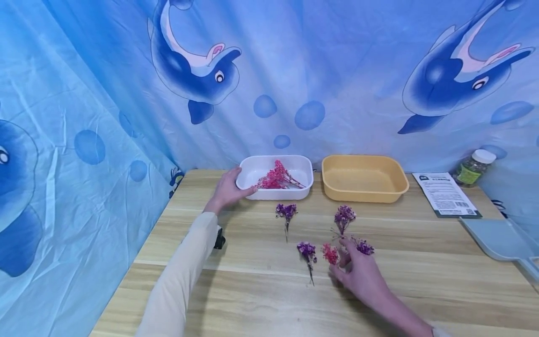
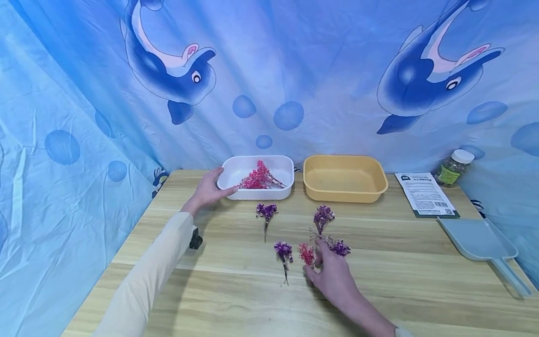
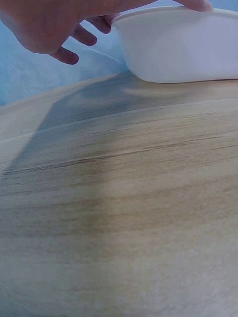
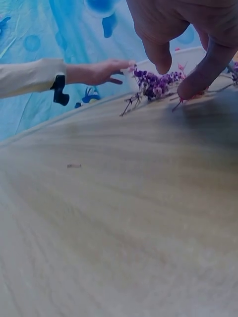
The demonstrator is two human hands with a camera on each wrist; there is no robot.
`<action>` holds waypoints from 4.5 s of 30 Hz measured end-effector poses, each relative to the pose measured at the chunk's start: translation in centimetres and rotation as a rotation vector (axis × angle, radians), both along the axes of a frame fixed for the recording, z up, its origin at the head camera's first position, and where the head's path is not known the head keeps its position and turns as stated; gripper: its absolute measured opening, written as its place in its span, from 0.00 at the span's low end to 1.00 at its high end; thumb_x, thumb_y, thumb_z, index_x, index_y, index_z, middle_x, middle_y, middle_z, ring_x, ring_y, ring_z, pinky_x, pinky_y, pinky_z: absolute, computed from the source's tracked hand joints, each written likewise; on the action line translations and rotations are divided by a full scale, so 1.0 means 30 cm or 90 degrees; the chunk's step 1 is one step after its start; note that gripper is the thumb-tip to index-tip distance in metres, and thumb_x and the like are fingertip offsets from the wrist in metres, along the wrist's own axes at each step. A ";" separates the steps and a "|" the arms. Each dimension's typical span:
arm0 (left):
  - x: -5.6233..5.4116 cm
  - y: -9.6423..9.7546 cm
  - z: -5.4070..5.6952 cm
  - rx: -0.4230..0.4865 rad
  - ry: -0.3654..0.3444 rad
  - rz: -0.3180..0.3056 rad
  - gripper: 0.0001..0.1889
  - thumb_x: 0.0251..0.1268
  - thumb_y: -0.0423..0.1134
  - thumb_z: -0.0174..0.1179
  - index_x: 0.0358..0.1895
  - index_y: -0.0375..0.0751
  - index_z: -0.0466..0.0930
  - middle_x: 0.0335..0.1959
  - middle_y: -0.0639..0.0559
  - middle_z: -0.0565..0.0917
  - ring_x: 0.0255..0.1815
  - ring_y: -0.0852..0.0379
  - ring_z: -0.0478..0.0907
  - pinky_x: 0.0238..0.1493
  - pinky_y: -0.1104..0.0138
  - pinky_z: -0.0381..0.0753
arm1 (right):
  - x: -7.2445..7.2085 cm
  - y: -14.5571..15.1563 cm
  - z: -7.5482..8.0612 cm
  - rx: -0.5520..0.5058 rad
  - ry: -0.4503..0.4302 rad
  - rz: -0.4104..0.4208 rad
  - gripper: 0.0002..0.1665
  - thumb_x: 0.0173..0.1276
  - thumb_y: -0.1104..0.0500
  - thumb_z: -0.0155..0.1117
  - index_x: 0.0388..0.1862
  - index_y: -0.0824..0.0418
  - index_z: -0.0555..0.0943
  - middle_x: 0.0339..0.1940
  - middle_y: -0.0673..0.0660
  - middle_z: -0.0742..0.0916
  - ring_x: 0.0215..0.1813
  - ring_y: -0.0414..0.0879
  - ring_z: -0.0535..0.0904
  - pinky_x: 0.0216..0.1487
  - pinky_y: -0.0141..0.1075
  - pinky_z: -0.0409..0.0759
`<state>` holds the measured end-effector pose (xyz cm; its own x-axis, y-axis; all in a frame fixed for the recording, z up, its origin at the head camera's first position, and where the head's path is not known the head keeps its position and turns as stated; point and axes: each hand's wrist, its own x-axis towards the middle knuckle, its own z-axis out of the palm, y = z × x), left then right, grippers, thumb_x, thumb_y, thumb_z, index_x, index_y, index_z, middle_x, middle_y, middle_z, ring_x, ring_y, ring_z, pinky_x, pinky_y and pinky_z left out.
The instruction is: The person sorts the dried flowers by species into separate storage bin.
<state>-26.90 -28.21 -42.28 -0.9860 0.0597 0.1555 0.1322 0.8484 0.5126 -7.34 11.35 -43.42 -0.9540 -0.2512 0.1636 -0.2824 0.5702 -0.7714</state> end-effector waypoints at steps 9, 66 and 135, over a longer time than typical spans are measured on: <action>0.003 0.000 0.003 0.004 -0.006 0.000 0.55 0.54 0.64 0.69 0.76 0.33 0.58 0.77 0.37 0.59 0.76 0.37 0.55 0.73 0.43 0.54 | -0.010 -0.024 -0.023 0.092 0.027 -0.014 0.48 0.50 0.65 0.81 0.68 0.76 0.68 0.24 0.49 0.78 0.21 0.37 0.70 0.23 0.28 0.77; 0.016 0.004 0.016 0.005 -0.007 -0.006 0.55 0.54 0.63 0.70 0.76 0.32 0.57 0.77 0.36 0.59 0.76 0.36 0.54 0.73 0.43 0.54 | -0.198 -0.035 0.119 0.108 0.213 0.117 0.41 0.52 0.73 0.76 0.65 0.72 0.71 0.31 0.52 0.84 0.25 0.36 0.75 0.22 0.26 0.77; 0.004 0.006 0.003 0.007 0.030 -0.006 0.53 0.52 0.61 0.71 0.75 0.33 0.60 0.75 0.39 0.63 0.75 0.40 0.58 0.74 0.48 0.57 | -0.762 -0.675 0.234 0.130 0.061 0.123 0.41 0.66 0.65 0.68 0.74 0.69 0.62 0.43 0.62 0.85 0.40 0.52 0.81 0.44 0.40 0.83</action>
<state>-26.79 -28.02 -42.20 -0.9768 0.0673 0.2032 0.1650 0.8413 0.5147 -30.20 -8.90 -36.39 -0.8684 -0.4630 0.1777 -0.4662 0.6400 -0.6107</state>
